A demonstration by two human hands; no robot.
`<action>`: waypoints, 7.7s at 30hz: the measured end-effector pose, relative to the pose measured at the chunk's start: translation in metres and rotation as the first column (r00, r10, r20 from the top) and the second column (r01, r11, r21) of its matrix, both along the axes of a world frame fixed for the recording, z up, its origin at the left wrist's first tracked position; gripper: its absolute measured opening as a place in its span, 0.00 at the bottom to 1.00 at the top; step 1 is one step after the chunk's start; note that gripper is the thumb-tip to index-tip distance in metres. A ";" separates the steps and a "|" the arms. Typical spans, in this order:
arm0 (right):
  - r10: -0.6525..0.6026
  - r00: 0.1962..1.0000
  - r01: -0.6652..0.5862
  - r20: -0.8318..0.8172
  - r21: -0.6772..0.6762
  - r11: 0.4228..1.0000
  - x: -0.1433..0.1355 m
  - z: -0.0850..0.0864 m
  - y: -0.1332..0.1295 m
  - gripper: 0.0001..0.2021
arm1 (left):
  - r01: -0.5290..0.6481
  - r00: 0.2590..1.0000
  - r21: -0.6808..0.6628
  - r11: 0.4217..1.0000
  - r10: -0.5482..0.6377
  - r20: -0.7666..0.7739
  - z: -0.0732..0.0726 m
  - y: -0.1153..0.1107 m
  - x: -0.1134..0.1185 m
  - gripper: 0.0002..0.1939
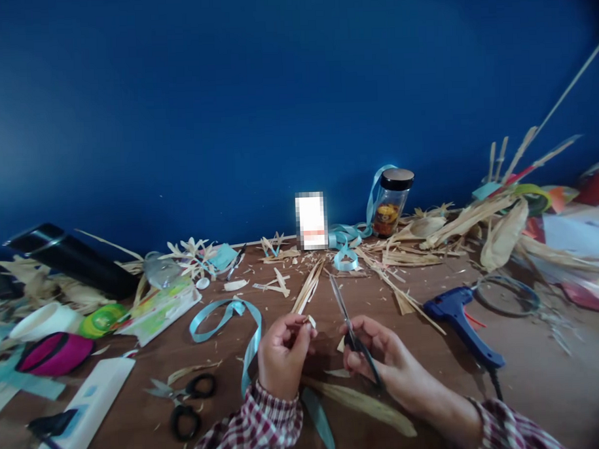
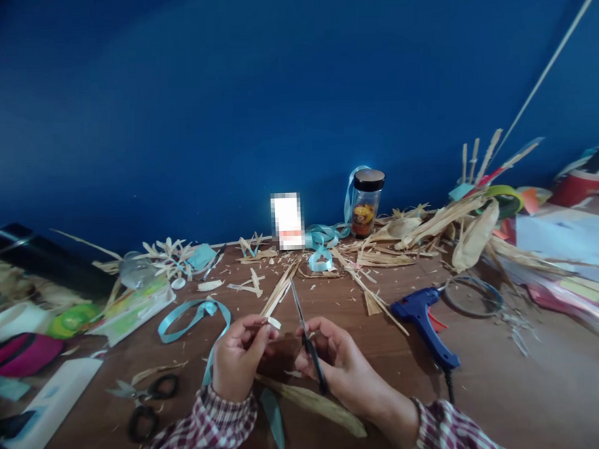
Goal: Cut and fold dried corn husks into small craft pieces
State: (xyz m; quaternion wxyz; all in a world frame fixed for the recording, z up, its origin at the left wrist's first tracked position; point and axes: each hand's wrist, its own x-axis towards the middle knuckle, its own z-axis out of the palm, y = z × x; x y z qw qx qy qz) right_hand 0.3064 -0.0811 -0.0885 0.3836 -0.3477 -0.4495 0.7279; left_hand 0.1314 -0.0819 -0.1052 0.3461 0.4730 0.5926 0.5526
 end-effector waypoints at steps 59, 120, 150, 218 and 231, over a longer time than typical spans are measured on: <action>-0.088 0.949 0.028 0.304 0.197 0.980 0.002 -0.019 0.004 0.20 | 0.349 0.891 -0.302 0.887 -0.214 0.400 0.001 -0.005 0.015 0.14; 0.487 0.873 -0.488 -0.027 -0.058 0.871 0.013 -0.006 -0.003 0.26 | 0.115 0.530 -0.455 0.883 0.333 0.780 0.011 0.020 -0.011 0.10; 0.460 0.888 -0.459 -0.025 -0.132 0.879 0.011 -0.010 0.001 0.25 | -0.006 0.725 -0.344 0.939 0.241 0.645 0.003 0.016 -0.004 0.24; -0.495 0.329 -0.485 0.804 0.593 0.642 0.052 -0.002 0.028 0.20 | 0.145 0.642 -0.319 0.936 0.156 0.751 0.008 0.015 -0.010 0.20; -0.189 0.707 -0.168 0.681 0.422 0.891 0.039 0.014 0.027 0.12 | 0.288 0.736 -0.223 0.931 -0.067 0.674 0.007 0.007 0.000 0.20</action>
